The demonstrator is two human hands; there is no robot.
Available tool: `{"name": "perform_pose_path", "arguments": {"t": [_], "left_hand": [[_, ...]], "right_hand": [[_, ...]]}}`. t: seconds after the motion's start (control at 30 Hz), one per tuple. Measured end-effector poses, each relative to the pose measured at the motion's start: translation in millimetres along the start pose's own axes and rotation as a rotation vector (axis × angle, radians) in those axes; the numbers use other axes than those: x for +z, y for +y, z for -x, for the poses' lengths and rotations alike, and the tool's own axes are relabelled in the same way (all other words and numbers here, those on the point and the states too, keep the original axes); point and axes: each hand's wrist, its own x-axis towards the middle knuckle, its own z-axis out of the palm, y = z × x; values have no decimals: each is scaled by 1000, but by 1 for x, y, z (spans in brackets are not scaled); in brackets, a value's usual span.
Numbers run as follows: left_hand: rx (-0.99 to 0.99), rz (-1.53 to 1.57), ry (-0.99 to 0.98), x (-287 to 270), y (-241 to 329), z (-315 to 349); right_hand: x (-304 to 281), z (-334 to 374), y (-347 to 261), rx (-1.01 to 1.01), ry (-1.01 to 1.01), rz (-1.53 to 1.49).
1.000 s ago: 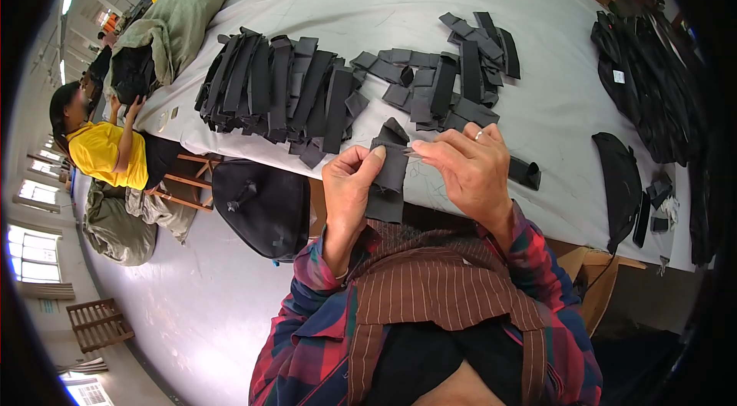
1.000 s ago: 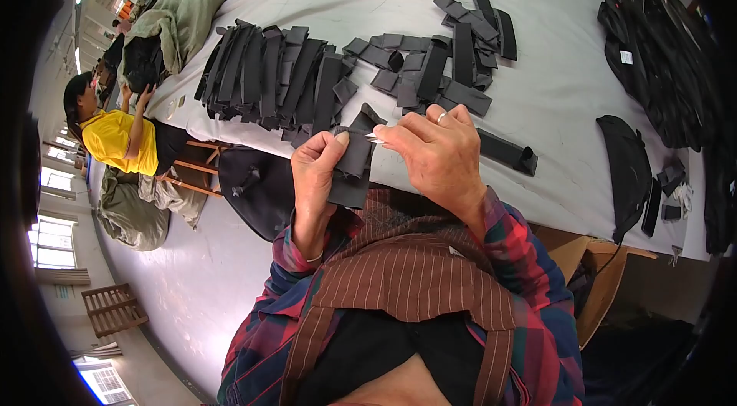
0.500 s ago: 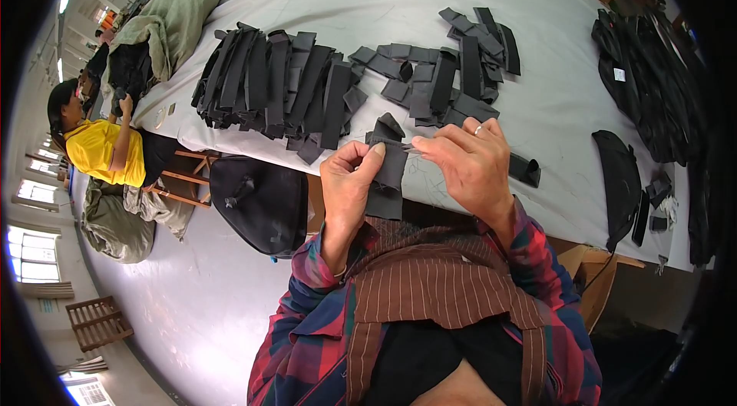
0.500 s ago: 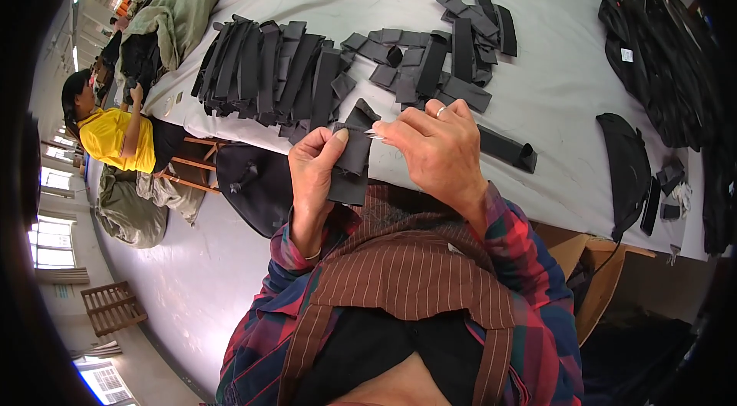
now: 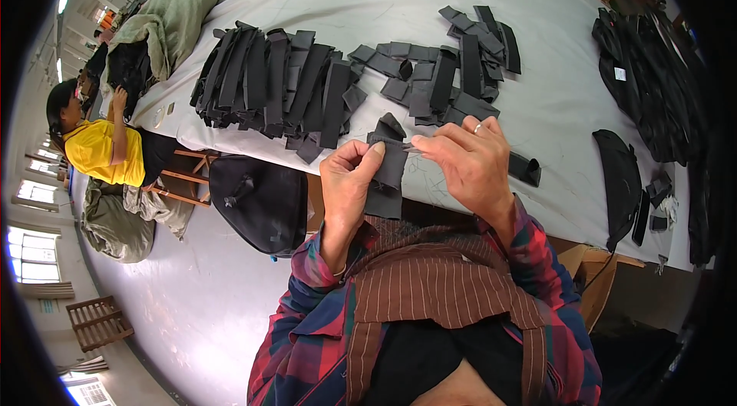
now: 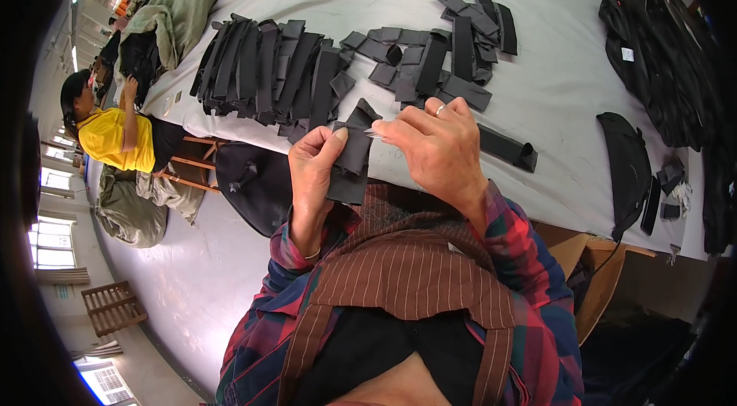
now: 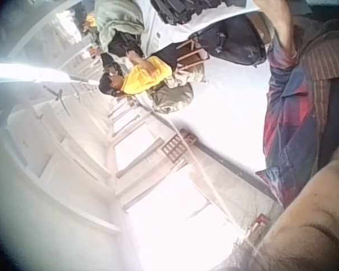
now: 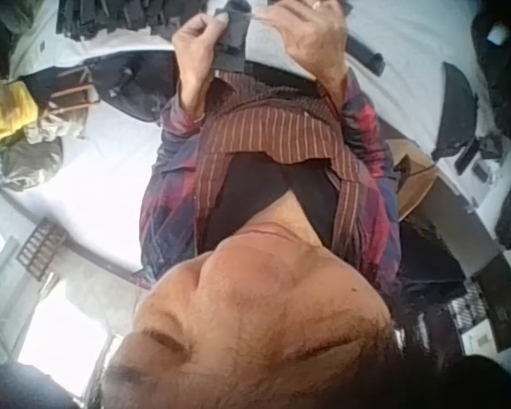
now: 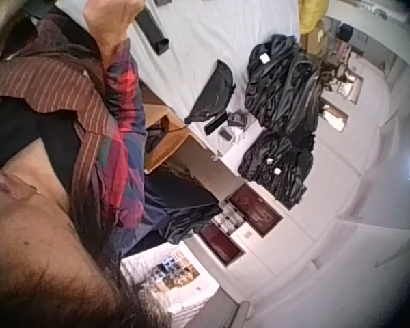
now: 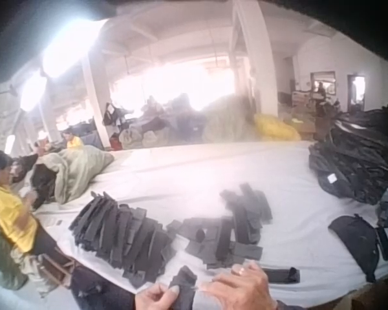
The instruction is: The worker is trimming excess threads and small fabric sections from manufactured black straps using a pair of scissors.
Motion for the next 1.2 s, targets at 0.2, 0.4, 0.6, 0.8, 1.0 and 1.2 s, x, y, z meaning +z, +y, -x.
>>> {"name": "perform_pose_path", "arguments": {"t": [0.2,0.4,0.6,0.8,1.0,1.2], "left_hand": [[-18,10,1,2,1,0],[-25,-12,25,0,1,0],[-29,4,27,0,3,1],[-34,25,36,-1,3,1],[-36,29,41,-1,4,4],[-49,34,30,0,5,5]], "right_hand": [[2,1,1,52,-24,-64],[3,0,-4,18,21,29],[7,1,-4,7,54,67],[10,0,-5,71,28,-47],[10,2,-9,62,51,-66],[9,2,-9,7,58,0]]}}
